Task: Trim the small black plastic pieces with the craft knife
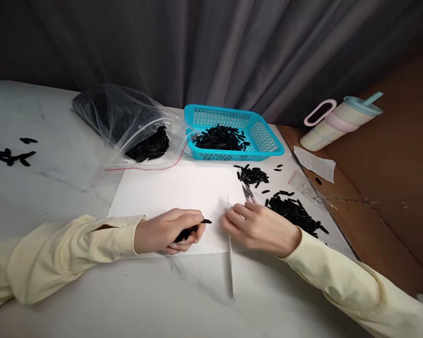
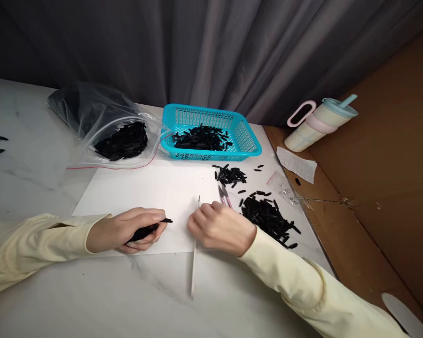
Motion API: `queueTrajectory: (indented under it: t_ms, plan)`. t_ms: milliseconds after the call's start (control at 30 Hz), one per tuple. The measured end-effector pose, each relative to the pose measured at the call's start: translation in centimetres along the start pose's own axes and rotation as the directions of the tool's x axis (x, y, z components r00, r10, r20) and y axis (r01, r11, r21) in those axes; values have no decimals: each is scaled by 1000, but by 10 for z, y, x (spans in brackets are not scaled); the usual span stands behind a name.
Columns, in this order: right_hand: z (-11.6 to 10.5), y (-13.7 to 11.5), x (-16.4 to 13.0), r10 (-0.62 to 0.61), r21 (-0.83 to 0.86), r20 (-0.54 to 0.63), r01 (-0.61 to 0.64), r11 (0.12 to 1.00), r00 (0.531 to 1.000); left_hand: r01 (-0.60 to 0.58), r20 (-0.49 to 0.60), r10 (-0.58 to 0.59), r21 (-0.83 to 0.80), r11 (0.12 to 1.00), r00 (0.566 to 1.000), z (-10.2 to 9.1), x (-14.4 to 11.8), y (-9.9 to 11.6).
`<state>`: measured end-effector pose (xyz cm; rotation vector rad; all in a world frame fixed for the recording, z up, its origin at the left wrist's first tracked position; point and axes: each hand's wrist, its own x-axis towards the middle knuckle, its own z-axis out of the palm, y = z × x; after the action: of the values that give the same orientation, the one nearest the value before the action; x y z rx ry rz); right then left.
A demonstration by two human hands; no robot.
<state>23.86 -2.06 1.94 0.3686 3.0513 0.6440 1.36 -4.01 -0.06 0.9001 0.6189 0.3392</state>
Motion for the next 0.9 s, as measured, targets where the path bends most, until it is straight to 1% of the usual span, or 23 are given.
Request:
queueTrajectory:
  t_ms: [33,67,100,133,167,200,233,267,300,333,367,433,500,567,633,700,767,833,900]
  plan:
    - [1,3,-3,25,49,-48,-22,999,999,1,7,-1,-1,1000,1000,0,0,1]
    - [1,6,-7,85,128,-103,-71,989,991,2,16,-2,0,1000,1000,1,-1,1]
    - [0,8,-10,190,237,-154,-150,960,970,2,26,-2,3,1000,1000,1,-1,2]
    - [0,8,-12,330,368,-179,-248,896,927,1,34,-1,7,1000,999,1,-2,3]
    - [-1,7,-13,478,509,-159,-343,789,864,-1,40,0,12,1000,999,1,-2,3]
    - [-2,6,-13,604,639,-94,-418,646,791,-1,42,0,17,1000,999,2,-2,4]
    - [-3,4,-12,684,737,2,-463,492,730,0,40,-1,21,1000,999,2,-2,4]
    - [-4,3,-11,717,797,101,-487,356,690,1,34,-2,24,1000,999,1,-2,4]
    - [-4,1,-9,712,829,184,-496,257,677,1,30,-2,27,1000,1000,1,-2,4]
    - [-3,0,-7,691,845,241,-497,196,682,1,26,-2,29,1000,1000,1,-2,3]
    - [-3,0,-5,668,851,274,-498,167,692,1,26,-2,31,1000,1000,1,-1,3]
    - [-1,1,-2,633,840,319,-520,155,705,1,34,-2,31,1000,999,0,-1,3]
    - [0,3,0,601,826,387,-552,111,700,6,42,-7,29,1000,999,0,-2,2]
    - [-1,6,0,574,827,450,-561,20,684,13,41,-14,24,1000,999,0,-1,2]
    - [-4,7,0,550,841,497,-529,-115,671,17,42,-18,15,1000,999,0,-1,3]
    - [-9,7,1,535,849,523,-463,-255,664,17,51,-17,1,1000,999,0,-1,4]
    - [-15,7,2,541,850,526,-389,-355,656,19,60,-18,-15,1000,998,1,-1,5]
    - [-20,5,3,575,862,503,-322,-392,645,23,58,-22,-21,1000,998,2,-1,6]
    - [-24,4,4,599,866,493,-287,-410,631,23,49,-22,-13,1000,999,2,-1,7]
